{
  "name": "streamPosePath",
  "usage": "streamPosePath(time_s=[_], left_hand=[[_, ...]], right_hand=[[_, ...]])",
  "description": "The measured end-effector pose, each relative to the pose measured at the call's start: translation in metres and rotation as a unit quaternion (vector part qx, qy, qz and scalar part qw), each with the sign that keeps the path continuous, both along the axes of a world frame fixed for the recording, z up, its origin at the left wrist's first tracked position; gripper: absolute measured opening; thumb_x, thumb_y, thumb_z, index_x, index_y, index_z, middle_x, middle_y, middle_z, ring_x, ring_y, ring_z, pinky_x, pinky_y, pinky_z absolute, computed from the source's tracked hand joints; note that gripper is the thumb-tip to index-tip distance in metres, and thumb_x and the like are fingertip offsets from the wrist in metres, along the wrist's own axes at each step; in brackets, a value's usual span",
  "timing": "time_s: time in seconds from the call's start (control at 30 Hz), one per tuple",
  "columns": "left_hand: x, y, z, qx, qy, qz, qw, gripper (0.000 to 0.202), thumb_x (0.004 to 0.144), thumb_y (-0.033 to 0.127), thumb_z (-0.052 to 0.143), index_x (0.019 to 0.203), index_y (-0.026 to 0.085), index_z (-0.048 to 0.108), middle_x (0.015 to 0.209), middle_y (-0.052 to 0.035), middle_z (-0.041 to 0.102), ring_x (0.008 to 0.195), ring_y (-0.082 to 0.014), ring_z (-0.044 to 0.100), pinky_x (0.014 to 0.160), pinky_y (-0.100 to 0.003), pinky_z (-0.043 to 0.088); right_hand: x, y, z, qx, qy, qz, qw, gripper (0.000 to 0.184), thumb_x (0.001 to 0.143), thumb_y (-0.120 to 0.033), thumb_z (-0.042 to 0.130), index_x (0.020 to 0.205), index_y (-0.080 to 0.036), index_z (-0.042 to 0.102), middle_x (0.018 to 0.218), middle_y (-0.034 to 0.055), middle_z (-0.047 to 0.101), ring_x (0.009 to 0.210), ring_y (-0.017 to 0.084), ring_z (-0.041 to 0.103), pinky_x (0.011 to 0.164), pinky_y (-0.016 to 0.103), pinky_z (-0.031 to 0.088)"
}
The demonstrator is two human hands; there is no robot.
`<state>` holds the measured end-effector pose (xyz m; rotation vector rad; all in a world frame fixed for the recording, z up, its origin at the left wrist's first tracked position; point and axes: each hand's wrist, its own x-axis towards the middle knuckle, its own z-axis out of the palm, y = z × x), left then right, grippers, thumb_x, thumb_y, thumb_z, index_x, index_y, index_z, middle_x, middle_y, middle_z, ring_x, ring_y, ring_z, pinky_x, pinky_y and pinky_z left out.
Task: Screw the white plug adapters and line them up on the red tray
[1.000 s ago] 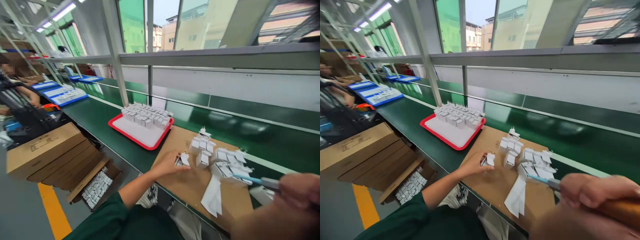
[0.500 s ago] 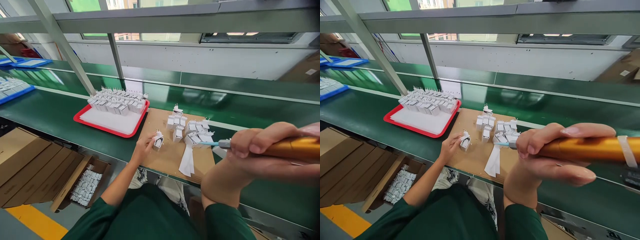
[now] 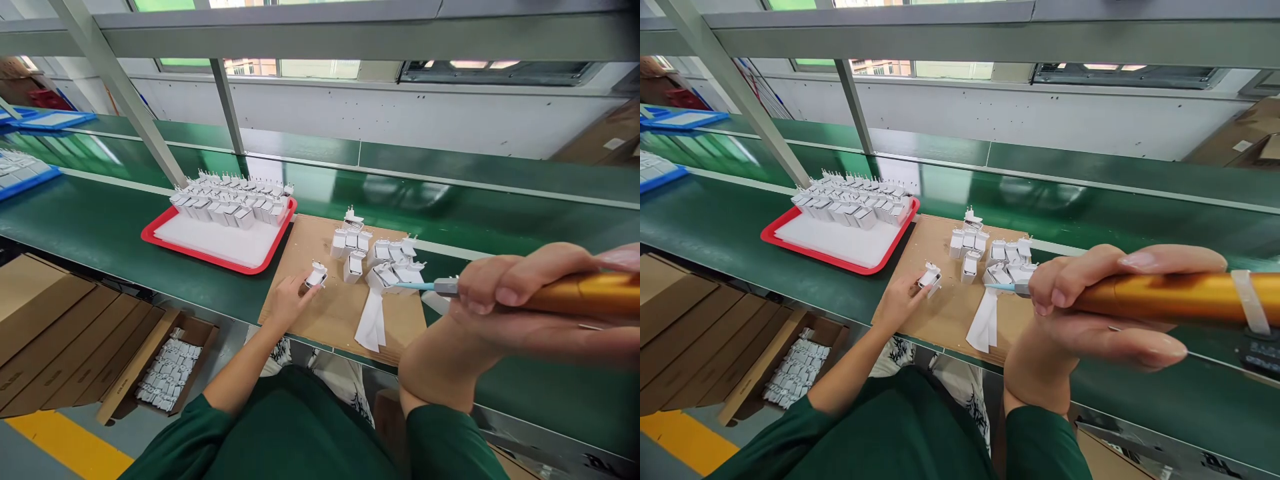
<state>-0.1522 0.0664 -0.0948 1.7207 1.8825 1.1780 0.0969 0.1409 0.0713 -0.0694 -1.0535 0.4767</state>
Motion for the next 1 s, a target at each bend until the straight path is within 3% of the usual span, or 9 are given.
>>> streamPosePath(time_s=[0.1,0.17,0.3,0.4,0.57,0.73,0.8,0.9,1.0], left_hand=[[-0.005,0.008,-0.002,0.004,-0.111,-0.034,0.993,0.038,0.096,0.040,0.057,0.127,0.022,0.069,0.114,-0.0091,0.077,0.091,-0.0221,0.074,0.085,-0.033,0.061],[-0.009,0.011,-0.002,0.016,-0.148,-0.041,0.988,0.035,0.097,0.036,0.056,0.124,0.021,0.071,0.119,-0.0093,0.076,0.099,-0.0222,0.074,0.086,-0.032,0.061],[-0.013,0.010,0.001,0.001,-0.111,-0.041,0.993,0.035,0.096,0.026,0.049,0.120,0.019,0.074,0.126,-0.0080,0.074,0.115,-0.0231,0.070,0.101,-0.034,0.056],[-0.012,0.007,0.005,-0.010,-0.079,-0.067,0.995,0.040,0.097,0.024,0.044,0.123,0.020,0.073,0.130,-0.0058,0.072,0.122,-0.0224,0.067,0.109,-0.035,0.050],[-0.012,0.012,0.003,-0.005,-0.101,-0.061,0.993,0.041,0.096,0.043,0.054,0.122,0.018,0.073,0.122,-0.0092,0.075,0.108,-0.0236,0.072,0.089,-0.031,0.060],[-0.014,0.019,-0.008,0.026,-0.190,-0.026,0.981,0.040,0.095,0.045,0.057,0.116,0.016,0.075,0.125,-0.0128,0.072,0.099,-0.0233,0.074,0.076,-0.032,0.064],[-0.013,0.016,-0.008,0.035,-0.165,-0.026,0.985,0.037,0.096,0.041,0.054,0.114,0.016,0.075,0.123,-0.0125,0.072,0.103,-0.0237,0.073,0.083,-0.034,0.063],[-0.007,0.008,-0.008,0.033,-0.075,-0.054,0.995,0.035,0.101,0.033,0.046,0.118,0.018,0.072,0.128,-0.0111,0.071,0.119,-0.0240,0.067,0.105,-0.039,0.054],[0.002,0.005,-0.009,0.010,0.010,-0.041,0.999,0.042,0.091,0.039,0.064,0.126,0.016,0.066,0.127,-0.0145,0.070,0.120,-0.0302,0.064,0.107,-0.047,0.051]], right_hand=[[-0.002,-0.002,0.003,0.015,-0.018,0.018,1.000,0.046,0.079,-0.067,0.063,0.089,-0.023,0.060,0.051,-0.0096,0.033,0.025,0.003,0.025,0.016,0.015,0.026],[-0.002,-0.002,0.005,0.040,-0.049,0.033,0.997,0.044,0.081,-0.066,0.062,0.095,-0.024,0.063,0.050,-0.0103,0.032,0.024,0.003,0.027,0.017,0.015,0.028],[-0.002,-0.003,0.007,0.081,-0.090,0.035,0.992,0.043,0.091,-0.059,0.051,0.108,-0.023,0.068,0.048,-0.0088,0.037,0.025,0.006,0.031,0.016,0.018,0.031],[-0.004,-0.004,0.009,0.078,-0.090,0.046,0.992,0.042,0.089,-0.061,0.057,0.107,-0.025,0.069,0.047,-0.0091,0.040,0.023,0.006,0.029,0.016,0.019,0.030],[-0.013,-0.017,0.018,0.016,-0.055,0.048,0.997,0.040,0.078,-0.063,0.070,0.095,-0.027,0.070,0.049,-0.0088,0.047,0.023,0.006,0.024,0.015,0.022,0.024],[-0.018,-0.027,0.028,-0.014,-0.072,0.039,0.997,0.036,0.075,-0.061,0.073,0.088,-0.028,0.068,0.048,-0.0101,0.049,0.023,0.007,0.024,0.015,0.022,0.022],[-0.017,-0.028,0.027,-0.015,-0.077,0.032,0.996,0.035,0.078,-0.062,0.070,0.088,-0.028,0.067,0.048,-0.0102,0.048,0.024,0.007,0.024,0.017,0.021,0.024],[-0.015,-0.026,0.025,-0.011,-0.081,0.041,0.996,0.035,0.081,-0.060,0.067,0.093,-0.027,0.067,0.051,-0.0091,0.049,0.026,0.006,0.026,0.019,0.020,0.027],[-0.013,-0.023,0.025,0.033,-0.104,0.067,0.992,0.034,0.086,-0.056,0.063,0.097,-0.024,0.067,0.052,-0.0081,0.049,0.026,0.006,0.028,0.019,0.019,0.029]])
